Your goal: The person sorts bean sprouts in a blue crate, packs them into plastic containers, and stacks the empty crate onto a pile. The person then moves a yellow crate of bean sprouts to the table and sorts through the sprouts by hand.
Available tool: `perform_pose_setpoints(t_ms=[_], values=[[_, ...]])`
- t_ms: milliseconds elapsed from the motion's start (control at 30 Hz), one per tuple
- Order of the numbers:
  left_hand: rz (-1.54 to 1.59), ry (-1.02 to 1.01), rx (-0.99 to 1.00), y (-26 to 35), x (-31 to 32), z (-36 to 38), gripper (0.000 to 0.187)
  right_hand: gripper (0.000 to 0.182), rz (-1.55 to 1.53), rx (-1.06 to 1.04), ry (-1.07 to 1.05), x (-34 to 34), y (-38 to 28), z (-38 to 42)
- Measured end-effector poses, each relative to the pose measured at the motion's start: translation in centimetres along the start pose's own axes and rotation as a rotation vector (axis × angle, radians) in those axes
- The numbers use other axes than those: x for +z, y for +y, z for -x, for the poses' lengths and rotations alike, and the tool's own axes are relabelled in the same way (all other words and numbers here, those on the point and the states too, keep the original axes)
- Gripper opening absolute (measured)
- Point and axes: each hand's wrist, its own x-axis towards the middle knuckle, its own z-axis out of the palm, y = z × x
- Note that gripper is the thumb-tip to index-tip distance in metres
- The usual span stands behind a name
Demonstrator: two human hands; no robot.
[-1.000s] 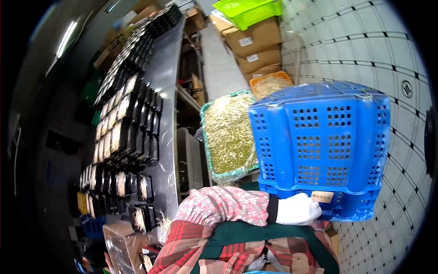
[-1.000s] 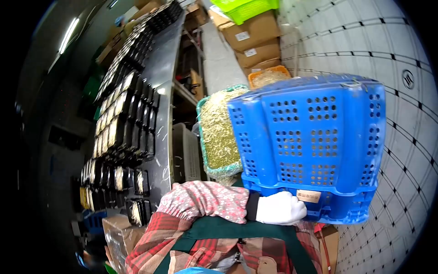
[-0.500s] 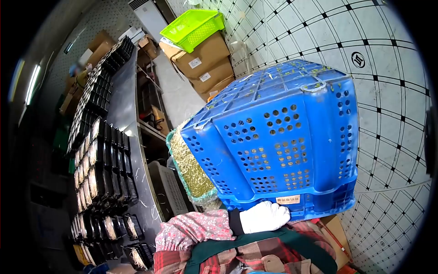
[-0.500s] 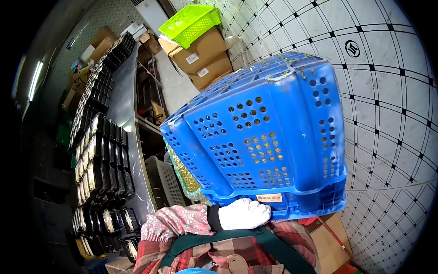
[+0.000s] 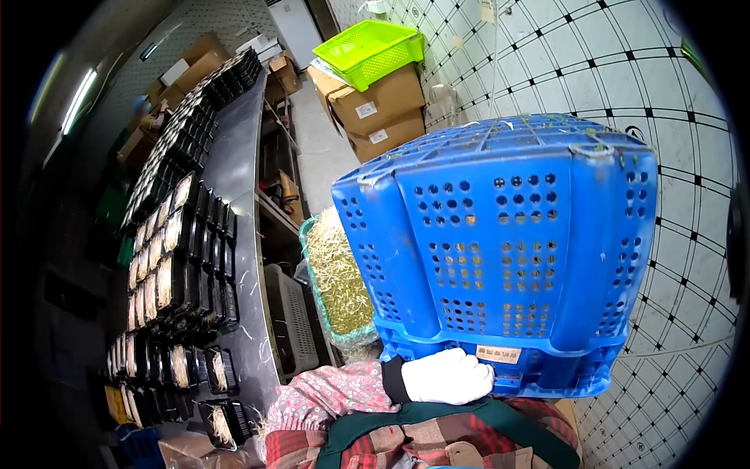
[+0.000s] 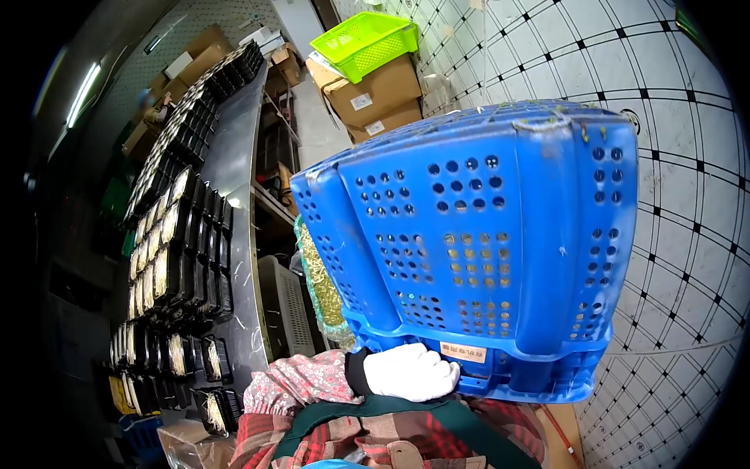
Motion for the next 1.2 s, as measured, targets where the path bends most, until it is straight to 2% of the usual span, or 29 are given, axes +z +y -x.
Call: perform_pose_setpoints(t_ms=[33, 67, 167, 200, 267, 333, 367, 400, 433, 467, 500, 533, 567, 600, 633, 667, 700, 767, 800, 833, 900, 967, 1033, 1100, 1200], values=[[0.039, 0.009, -0.028, 0.0, -0.6, 0.4, 0.028, 0.035, 0.005, 0.001, -0.034, 1.8, 0.1, -1.2], [0.195, -0.004, -0.145, 0.0, -1.0, 1.0, 0.027, 0.035, 0.013, 0.002, -0.069, 3.8, 0.0, -2.5], [0.266, -0.154, -0.303, -1.0, -2.7, 2.3, 0.035, 0.035, -0.027, 0.004, -0.126, 7.5, 0.4, -6.4], [0.198, -0.134, -0.361, -1.2, -3.5, 2.8, 0.036, 0.035, -0.053, 0.004, -0.134, 8.3, 0.6, -7.6], [0.255, 0.15, -0.548, -1.6, -3.1, 5.5, 0.028, 0.035, -0.122, -0.008, -0.132, 8.5, 1.2, -10.3], [0.447, 0.252, -0.693, -2.9, -2.9, 8.5, 0.028, 0.035, -0.174, -0.017, -0.091, 7.0, 3.3, -13.1], [0.48, 0.386, -0.771, -3.1, -1.5, 10.6, 0.026, 0.035, -0.161, -0.018, -0.031, 5.9, 4.7, -14.4], [0.462, 0.387, -1.079, -1.9, -0.1, 13.1, 0.024, 0.035, -0.115, -0.003, 0.049, 4.6, 6.1, -15.8], [0.578, 0.42, -1.392, -1.2, 1.0, 15.1, 0.023, 0.038, 0.119, 0.13, 0.274, 2.8, 7.6, -17.2], [0.669, 0.478, -1.596, -1.6, 1.9, 16.3, 0.025, 0.048, 0.122, -0.002, 0.318, 2.5, 8.1, -16.2], [0.52, 0.471, -1.57, -2.1, 2.9, 18.0, 0.029, 0.061, 0.14, -0.133, 0.354, 2.4, 8.0, -15.3], [0.598, 0.565, -1.642, -2.2, 3.6, 19.3, 0.028, 0.068, 0.099, -0.047, 0.359, 2.9, 5.9, -15.2], [0.675, 0.661, -1.718, -2.0, 4.1, 20.8, 0.027, 0.066, 0.136, -0.025, 0.437, 3.3, 4.4, -14.5], [0.702, 0.539, -1.781, -1.9, 4.8, 23.7, 0.032, 0.066, 0.172, -0.026, 0.471, 2.8, 4.8, -14.8], [0.663, 0.467, -1.763, -2.4, 5.3, 24.3, 0.037, 0.065, 0.22, -0.051, 0.501, 1.9, 4.4, -16.0], [0.697, 0.558, -1.763, -2.3, 6.1, 24.9, 0.04, 0.066, 0.241, -0.062, 0.504, 1.3, 4.7, -16.6], [0.725, 0.64, -1.771, -2.4, 5.5, 23.4, 0.042, 0.069, 0.174, -0.239, 0.322, 0.7, 5.1, -16.8], [0.626, 0.732, -1.746, -3.2, 5.9, 22.8, 0.044, 0.08, 0.218, -0.11, 0.281, -0.3, 5.2, -19.2], [0.617, 0.701, -1.757, -3.8, 5.3, 23.3, 0.043, 0.095, 0.18, -0.215, 0.289, 2.4, 2.9, -15.4], [0.611, 0.678, -1.754, -4.6, 4.8, 23.6, 0.043, 0.102, 0.323, -0.212, 0.409, 3.3, 1.8, -14.8], [0.668, 0.693, -1.764, -5.7, 4.1, 23.6, 0.042, 0.1, 0.707, -0.519, 0.62, 5.6, -0.2, -12.7], [0.663, 0.76, -1.693, -5.8, 4.3, 23.0, 0.041, 0.1, 0.884, -0.686, 0.514, 10.0, -3.1, -9.7], [0.749, 0.728, -1.725, -5.1, 4.7, 24.4, 0.046, 0.103, 0.507, -0.665, 0.112, 16.9, -6.0, -6.7], [0.725, 0.726, -1.691, -3.6, 5.0, 24.5, 0.05, 0.109, 0.225, -0.586, -0.153, 23.5, -6.7, -6.5], [0.837, 0.692, -1.754, -1.5, 4.9, 25.2, 0.051, 0.122, 0.041, -0.367, -0.278, 31.5, -7.4, -4.5]])
